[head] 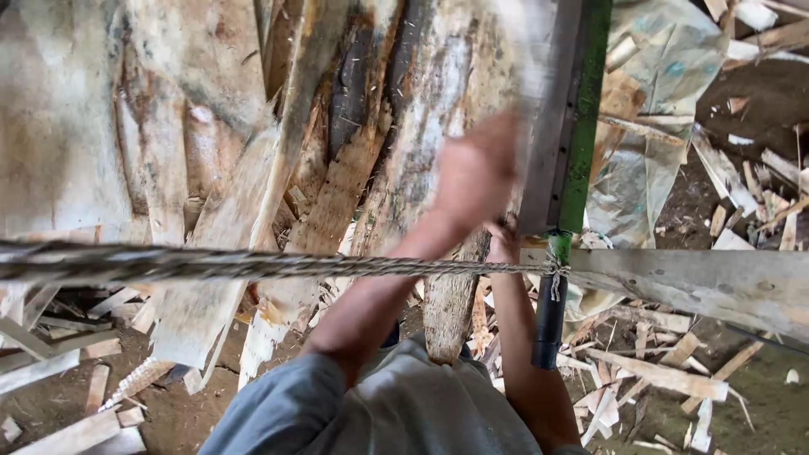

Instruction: Slicing thin strips of bark using a manual cutting machine.

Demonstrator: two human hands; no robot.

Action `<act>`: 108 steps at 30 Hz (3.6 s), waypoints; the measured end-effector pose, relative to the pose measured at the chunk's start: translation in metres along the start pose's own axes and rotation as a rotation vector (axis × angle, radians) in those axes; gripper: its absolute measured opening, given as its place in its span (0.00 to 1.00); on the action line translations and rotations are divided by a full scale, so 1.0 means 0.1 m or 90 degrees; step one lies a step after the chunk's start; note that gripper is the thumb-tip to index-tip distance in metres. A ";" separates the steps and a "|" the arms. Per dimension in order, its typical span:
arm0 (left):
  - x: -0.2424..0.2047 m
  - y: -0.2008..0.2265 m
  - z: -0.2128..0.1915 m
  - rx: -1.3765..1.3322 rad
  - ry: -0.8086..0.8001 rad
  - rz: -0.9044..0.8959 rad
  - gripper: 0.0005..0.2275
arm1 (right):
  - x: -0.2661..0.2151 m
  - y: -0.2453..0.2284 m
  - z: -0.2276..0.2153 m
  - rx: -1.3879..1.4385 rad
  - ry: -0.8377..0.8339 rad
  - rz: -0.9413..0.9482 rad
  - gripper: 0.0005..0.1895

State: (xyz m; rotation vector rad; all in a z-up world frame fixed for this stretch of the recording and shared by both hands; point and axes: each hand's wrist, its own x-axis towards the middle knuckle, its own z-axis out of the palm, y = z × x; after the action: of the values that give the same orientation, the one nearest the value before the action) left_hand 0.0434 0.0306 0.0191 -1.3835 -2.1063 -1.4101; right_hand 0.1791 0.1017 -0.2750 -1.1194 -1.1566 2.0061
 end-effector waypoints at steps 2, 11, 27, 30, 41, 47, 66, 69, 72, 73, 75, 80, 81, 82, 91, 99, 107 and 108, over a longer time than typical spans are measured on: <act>0.08 0.50 0.21 -0.011 -0.086 0.041 0.09 | -0.03 -0.07 0.10 -0.037 0.003 0.006 0.20; -0.41 -0.16 -0.33 -0.328 -0.503 -0.192 0.33 | -0.26 -0.29 0.29 -0.172 0.079 0.031 0.36; -2.41 -2.61 -2.25 0.468 -0.051 -0.583 0.13 | 0.12 0.04 0.40 -0.267 0.034 -0.015 0.56; -2.14 -2.50 -2.48 0.462 -0.049 -0.561 0.13 | 0.50 0.27 0.17 -0.075 0.040 0.052 0.42; -2.00 -1.41 -1.61 0.212 -0.184 -0.480 0.28 | -0.45 -1.33 1.34 -0.400 0.011 -0.292 0.28; -1.99 -1.27 -0.80 -0.244 -0.240 -0.490 0.40 | -1.19 -2.60 2.03 -0.402 0.066 -0.239 0.29; -1.81 -2.06 -1.50 -1.135 0.078 -0.524 0.43 | -0.73 -1.30 3.06 -0.557 -0.390 -0.509 0.30; -2.04 -2.49 -1.47 -1.267 -0.045 -0.507 0.39 | -0.85 -0.63 2.38 -0.572 -0.250 -0.396 0.29; -2.53 -3.26 -1.31 -1.164 -0.051 -0.475 0.31 | -1.01 -0.31 1.65 -0.623 -0.069 -0.499 0.29; -2.70 -3.53 -1.27 -0.917 0.064 -0.628 0.29 | -1.09 -0.27 1.43 -0.664 0.013 -0.655 0.31; -2.54 -3.25 -1.53 -0.818 0.055 -0.514 0.26 | -1.04 -0.09 1.09 -0.691 0.041 -0.571 0.30; -1.59 -2.59 -1.99 -0.415 0.001 -0.052 0.14 | -0.59 0.28 0.88 -0.511 0.026 -0.290 0.25; -1.46 -2.56 -2.06 -0.685 0.088 -0.315 0.11 | -0.55 0.14 1.07 -0.466 0.016 -0.212 0.22; -1.33 -2.53 -2.13 -0.939 0.183 -0.594 0.08 | -0.51 -0.01 1.26 -0.419 0.005 -0.135 0.21; -0.74 -2.37 -2.49 -0.894 0.067 -0.866 0.14 | -0.46 0.14 1.83 -0.484 0.081 -0.079 0.26; -1.28 -3.32 -1.82 -0.614 -0.163 -0.766 0.25 | -0.65 -0.03 0.76 -0.497 0.160 -0.114 0.22; -2.02 -4.05 -1.30 -0.855 -0.219 -0.457 0.32 | -0.59 -0.02 -0.75 -0.605 0.061 -0.105 0.22; -1.70 -3.46 -1.44 -0.642 -0.215 -0.477 0.34 | -0.61 0.01 -0.85 -0.580 0.063 -0.125 0.21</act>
State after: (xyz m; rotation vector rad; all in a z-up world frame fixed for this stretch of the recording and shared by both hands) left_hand -0.1891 -0.2109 -0.2192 -1.1368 -2.3211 -3.0207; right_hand 0.2826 0.0885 -0.2765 -1.4045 -2.1142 1.2352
